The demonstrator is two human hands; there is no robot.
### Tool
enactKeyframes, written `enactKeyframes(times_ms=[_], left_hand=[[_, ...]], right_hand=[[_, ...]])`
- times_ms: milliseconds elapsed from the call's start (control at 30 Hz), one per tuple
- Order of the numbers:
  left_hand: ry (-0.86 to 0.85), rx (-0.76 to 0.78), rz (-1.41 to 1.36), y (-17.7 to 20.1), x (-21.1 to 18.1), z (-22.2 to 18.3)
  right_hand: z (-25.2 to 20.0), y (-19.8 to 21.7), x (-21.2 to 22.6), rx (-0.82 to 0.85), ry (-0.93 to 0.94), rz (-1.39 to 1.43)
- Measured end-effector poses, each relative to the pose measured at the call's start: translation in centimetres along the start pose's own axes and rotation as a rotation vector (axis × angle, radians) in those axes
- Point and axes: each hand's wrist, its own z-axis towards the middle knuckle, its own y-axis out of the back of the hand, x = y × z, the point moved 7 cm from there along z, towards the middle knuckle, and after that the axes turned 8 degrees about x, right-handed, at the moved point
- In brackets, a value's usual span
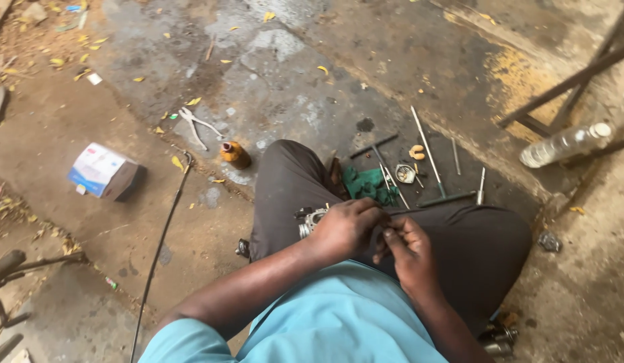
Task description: The person is cleaning and inspecting the components of a motorcycle carburetor.
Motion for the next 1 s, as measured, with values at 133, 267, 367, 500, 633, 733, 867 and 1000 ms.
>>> enactKeyframes(times_ms=[133, 267, 367, 500, 633, 733, 867, 1000], left_hand=[[-0.079, 0.001, 0.080, -0.8, 0.3, -0.6], [-0.079, 0.009, 0.130, -1.4, 0.6, -1.0], [-0.059, 0.026, 0.115, -1.3, 0.7, -0.9], [-0.028, 0.050, 0.088, -1.5, 0.8, -0.6], [0.002, 0.029, 0.045, -1.7, 0.9, -0.3], [0.038, -0.004, 0.001, -1.1, 0.8, -0.1], [0.099, -0.090, -0.121, -0.2, 0.8, 0.0], [0.152, -0.159, -0.244, -0.7, 1.7, -0.2]], right_hand=[[0.1, 0.5, -1.9, 0.045, -0.131, 0.427], [0.0, 0.0, -3.0, 0.101, -0.288, 0.727], [0.0, -0.5, -2.9, 0.056, -0.293, 0.623], [0.4, -0.6, -0.6, -0.017, -0.028, 0.253], [0.5, 0.3, -0.6, -0.046, 0.017, 0.260], [0.8, 0.4, -2.0, 0.004, -0.100, 0.620], [1.1, -0.3, -1.2, 0.015, -0.079, 0.610], [1.2, 0.8, -0.2, -0.069, 0.038, 0.316]])
